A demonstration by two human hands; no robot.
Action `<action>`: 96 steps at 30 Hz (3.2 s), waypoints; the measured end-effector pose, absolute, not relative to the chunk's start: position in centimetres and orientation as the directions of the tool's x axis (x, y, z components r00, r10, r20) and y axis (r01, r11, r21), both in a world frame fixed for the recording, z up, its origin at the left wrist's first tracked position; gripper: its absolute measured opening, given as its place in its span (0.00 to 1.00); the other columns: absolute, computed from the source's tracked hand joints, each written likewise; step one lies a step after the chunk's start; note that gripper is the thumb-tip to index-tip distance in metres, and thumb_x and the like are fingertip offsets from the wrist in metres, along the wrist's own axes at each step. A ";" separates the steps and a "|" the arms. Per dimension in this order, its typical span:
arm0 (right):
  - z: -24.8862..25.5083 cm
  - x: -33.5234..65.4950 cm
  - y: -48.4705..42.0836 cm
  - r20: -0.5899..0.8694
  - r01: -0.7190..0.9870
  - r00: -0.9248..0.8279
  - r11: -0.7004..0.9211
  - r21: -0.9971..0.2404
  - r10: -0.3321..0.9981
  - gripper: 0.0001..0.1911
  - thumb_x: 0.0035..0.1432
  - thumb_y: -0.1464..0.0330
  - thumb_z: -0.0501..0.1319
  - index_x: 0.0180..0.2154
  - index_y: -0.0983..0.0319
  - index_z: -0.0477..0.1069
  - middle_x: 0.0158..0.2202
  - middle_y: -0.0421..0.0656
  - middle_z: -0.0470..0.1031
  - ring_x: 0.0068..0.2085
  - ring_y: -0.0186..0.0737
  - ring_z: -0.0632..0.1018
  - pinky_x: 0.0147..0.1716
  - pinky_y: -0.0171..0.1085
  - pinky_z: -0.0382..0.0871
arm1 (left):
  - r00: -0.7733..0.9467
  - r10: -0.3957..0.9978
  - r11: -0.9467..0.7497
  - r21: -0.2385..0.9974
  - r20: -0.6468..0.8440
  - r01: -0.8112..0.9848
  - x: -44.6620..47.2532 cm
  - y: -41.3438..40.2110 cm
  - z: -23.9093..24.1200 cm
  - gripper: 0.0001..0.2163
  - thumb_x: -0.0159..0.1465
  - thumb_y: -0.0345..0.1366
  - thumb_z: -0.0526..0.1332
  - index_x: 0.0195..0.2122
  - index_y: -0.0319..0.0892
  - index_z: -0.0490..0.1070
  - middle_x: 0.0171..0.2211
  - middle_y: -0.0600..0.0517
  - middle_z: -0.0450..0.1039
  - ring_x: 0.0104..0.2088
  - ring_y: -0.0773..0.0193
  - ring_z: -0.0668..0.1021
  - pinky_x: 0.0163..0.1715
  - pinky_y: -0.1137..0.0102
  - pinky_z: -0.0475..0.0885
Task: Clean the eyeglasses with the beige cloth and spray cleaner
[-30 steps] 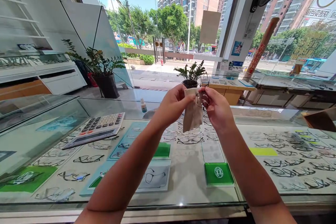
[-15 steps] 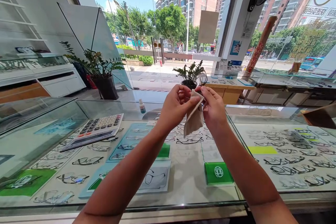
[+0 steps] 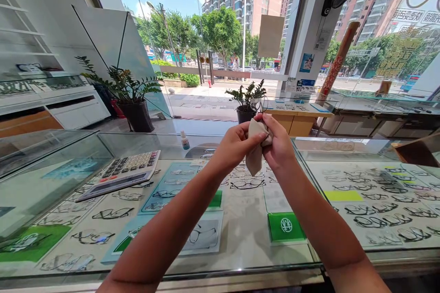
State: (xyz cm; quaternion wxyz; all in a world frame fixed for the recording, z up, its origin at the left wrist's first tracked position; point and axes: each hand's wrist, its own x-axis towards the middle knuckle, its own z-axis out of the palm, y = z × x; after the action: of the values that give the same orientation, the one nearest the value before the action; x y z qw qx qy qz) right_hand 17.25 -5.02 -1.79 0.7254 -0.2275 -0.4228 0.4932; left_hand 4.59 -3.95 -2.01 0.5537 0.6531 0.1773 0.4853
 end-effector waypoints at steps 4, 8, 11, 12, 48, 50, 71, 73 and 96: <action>-1.9 17.1 -5.3 0.399 -0.515 0.143 0.413 -0.751 0.906 0.11 0.58 0.55 0.73 0.36 0.55 0.82 0.39 0.42 0.80 0.39 0.40 0.78 0.40 0.39 0.78 | 0.367 0.790 -0.396 0.866 0.491 -0.307 5.1 -4.3 -2.1 0.20 0.60 0.50 0.76 0.44 0.41 0.79 0.35 0.52 0.79 0.33 0.66 0.77 0.34 0.72 0.73; -1.7 16.5 -5.9 0.399 -0.485 0.164 0.426 -0.764 0.902 0.10 0.58 0.56 0.73 0.35 0.54 0.84 0.37 0.42 0.81 0.39 0.39 0.79 0.39 0.39 0.78 | 0.232 0.818 -0.457 0.841 0.526 -0.290 5.8 -4.7 -2.5 0.19 0.64 0.52 0.72 0.45 0.41 0.79 0.34 0.53 0.79 0.32 0.66 0.76 0.33 0.72 0.72; -1.3 15.9 -6.2 0.412 -0.507 0.174 0.440 -0.741 0.894 0.07 0.57 0.58 0.73 0.33 0.54 0.84 0.38 0.41 0.83 0.40 0.38 0.80 0.42 0.38 0.78 | 0.137 0.818 -0.502 0.809 0.559 -0.306 6.1 -4.5 -2.6 0.18 0.66 0.52 0.70 0.46 0.42 0.80 0.34 0.53 0.79 0.33 0.67 0.76 0.34 0.73 0.72; -1.1 15.8 -6.1 0.417 -0.515 0.178 0.445 -0.733 0.892 0.07 0.56 0.59 0.73 0.33 0.54 0.84 0.38 0.41 0.83 0.40 0.39 0.81 0.43 0.39 0.79 | 0.118 0.814 -0.515 0.800 0.569 -0.309 6.1 -4.4 -2.6 0.18 0.68 0.53 0.69 0.45 0.42 0.80 0.34 0.53 0.79 0.33 0.67 0.76 0.35 0.73 0.72; -0.8 17.3 -5.3 0.429 -0.502 0.113 0.424 -0.754 0.896 0.08 0.58 0.59 0.73 0.35 0.56 0.84 0.39 0.42 0.84 0.39 0.39 0.80 0.42 0.39 0.79 | 0.366 0.747 -0.515 0.832 0.554 -0.208 2.4 -2.6 -0.6 0.28 0.66 0.65 0.66 0.34 0.41 0.80 0.30 0.51 0.78 0.32 0.64 0.74 0.35 0.70 0.70; -0.8 17.7 -5.1 0.431 -0.474 0.104 0.426 -0.771 0.896 0.09 0.58 0.58 0.73 0.35 0.56 0.84 0.40 0.41 0.84 0.39 0.38 0.79 0.41 0.39 0.78 | 0.323 0.753 -0.544 0.818 0.573 -0.186 2.0 -2.0 -0.7 0.28 0.65 0.66 0.66 0.33 0.41 0.79 0.30 0.52 0.77 0.31 0.64 0.74 0.34 0.69 0.70; -1.0 18.8 -5.0 0.462 -0.249 -0.119 0.424 -0.870 0.879 0.10 0.58 0.56 0.75 0.34 0.53 0.84 0.39 0.40 0.83 0.44 0.42 0.76 0.50 0.43 0.67 | 0.290 0.757 -0.586 0.805 0.586 -0.095 0.8 -1.7 -0.1 0.24 0.67 0.60 0.68 0.31 0.42 0.73 0.27 0.54 0.71 0.28 0.68 0.69 0.27 0.71 0.65; -1.1 18.8 -4.9 0.470 -0.242 -0.124 0.433 -0.869 0.874 0.10 0.59 0.55 0.74 0.33 0.54 0.84 0.39 0.40 0.83 0.43 0.42 0.76 0.50 0.43 0.67 | 0.287 0.764 -0.579 0.810 0.579 -0.092 1.0 -1.7 -0.3 0.22 0.66 0.58 0.69 0.31 0.42 0.75 0.28 0.53 0.72 0.28 0.68 0.70 0.28 0.70 0.65; -1.1 18.3 -5.3 0.445 -0.213 -0.183 0.406 -0.888 0.877 0.12 0.60 0.55 0.73 0.32 0.55 0.83 0.37 0.40 0.83 0.41 0.40 0.77 0.50 0.43 0.68 | 0.258 0.864 -0.306 0.858 0.432 -0.411 0.2 -1.3 0.4 0.22 0.51 0.49 0.83 0.37 0.40 0.80 0.33 0.50 0.82 0.31 0.66 0.80 0.32 0.71 0.77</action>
State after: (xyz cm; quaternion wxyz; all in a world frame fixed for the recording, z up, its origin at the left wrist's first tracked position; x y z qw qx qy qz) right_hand 18.27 -5.25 -1.10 0.5778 -0.2729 -0.6077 0.4715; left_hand 0.24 -1.32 0.37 0.5541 0.5672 0.1996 0.5757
